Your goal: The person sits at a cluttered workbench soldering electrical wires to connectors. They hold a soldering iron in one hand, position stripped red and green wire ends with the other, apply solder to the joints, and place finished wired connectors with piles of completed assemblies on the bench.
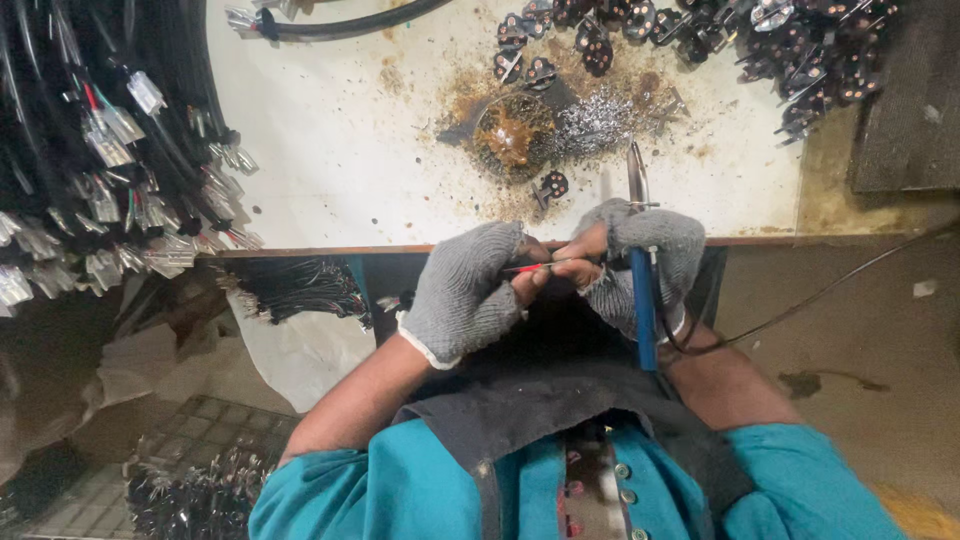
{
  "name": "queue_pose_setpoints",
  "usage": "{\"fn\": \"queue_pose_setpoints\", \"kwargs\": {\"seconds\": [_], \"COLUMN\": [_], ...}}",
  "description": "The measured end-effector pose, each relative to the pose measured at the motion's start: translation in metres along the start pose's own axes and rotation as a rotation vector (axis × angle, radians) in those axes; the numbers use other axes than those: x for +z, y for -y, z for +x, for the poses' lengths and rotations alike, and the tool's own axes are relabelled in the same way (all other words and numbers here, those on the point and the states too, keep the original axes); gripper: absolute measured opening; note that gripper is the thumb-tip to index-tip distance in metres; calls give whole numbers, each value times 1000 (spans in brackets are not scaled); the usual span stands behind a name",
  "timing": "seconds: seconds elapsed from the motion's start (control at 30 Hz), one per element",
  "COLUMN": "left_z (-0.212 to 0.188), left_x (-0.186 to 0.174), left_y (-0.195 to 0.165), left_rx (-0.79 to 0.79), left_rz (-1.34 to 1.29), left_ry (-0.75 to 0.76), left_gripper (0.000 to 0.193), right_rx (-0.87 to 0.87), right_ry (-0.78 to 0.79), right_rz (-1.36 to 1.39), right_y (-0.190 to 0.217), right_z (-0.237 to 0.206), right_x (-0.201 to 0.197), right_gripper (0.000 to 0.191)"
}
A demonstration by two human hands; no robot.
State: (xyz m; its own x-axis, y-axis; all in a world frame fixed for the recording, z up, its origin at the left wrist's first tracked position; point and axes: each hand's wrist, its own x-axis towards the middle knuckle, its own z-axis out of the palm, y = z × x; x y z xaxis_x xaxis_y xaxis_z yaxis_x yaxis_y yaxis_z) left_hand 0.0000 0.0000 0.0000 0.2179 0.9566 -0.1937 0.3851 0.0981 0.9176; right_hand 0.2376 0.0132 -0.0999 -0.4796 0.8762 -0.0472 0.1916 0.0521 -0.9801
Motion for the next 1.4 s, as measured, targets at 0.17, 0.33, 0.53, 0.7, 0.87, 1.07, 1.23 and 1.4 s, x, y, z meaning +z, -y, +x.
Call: {"fn": "queue_pose_setpoints", "kwargs": {"seconds": [0.17,0.33,0.53,0.7,0.87,1.07,1.23,1.4], "left_z": [-1,1,1,4,1,-2,10,40], "left_x": [4,5,7,8,12,16,-18,-41], "left_y": [11,16,15,16,22,18,12,25], "left_rx": [11,49,58,104,142,294,217,18], "left_rz": [-64,-26,-64,23,29,120,272,218], "left_ry": [-82,-74,-99,-147,-191,-315,-549,-549], "left_gripper": [2,6,6,11,12,16,18,12], "right_rx": [26,-61,-18,-30,-16,-60,-46,-268], "right_ry": [-19,-23,-22,-25,-45,-34,-184,-285], "right_rz": [2,-8,86,77,14,-69,-357,-560], "right_y": [40,70,87,82,71,85,96,79], "right_z": [22,43,44,41,36,38,49,65], "right_x": [-2,-8,-14,-12,-6,-10,-18,-9], "right_gripper": [14,16,13,13,13,13,7,14]}}
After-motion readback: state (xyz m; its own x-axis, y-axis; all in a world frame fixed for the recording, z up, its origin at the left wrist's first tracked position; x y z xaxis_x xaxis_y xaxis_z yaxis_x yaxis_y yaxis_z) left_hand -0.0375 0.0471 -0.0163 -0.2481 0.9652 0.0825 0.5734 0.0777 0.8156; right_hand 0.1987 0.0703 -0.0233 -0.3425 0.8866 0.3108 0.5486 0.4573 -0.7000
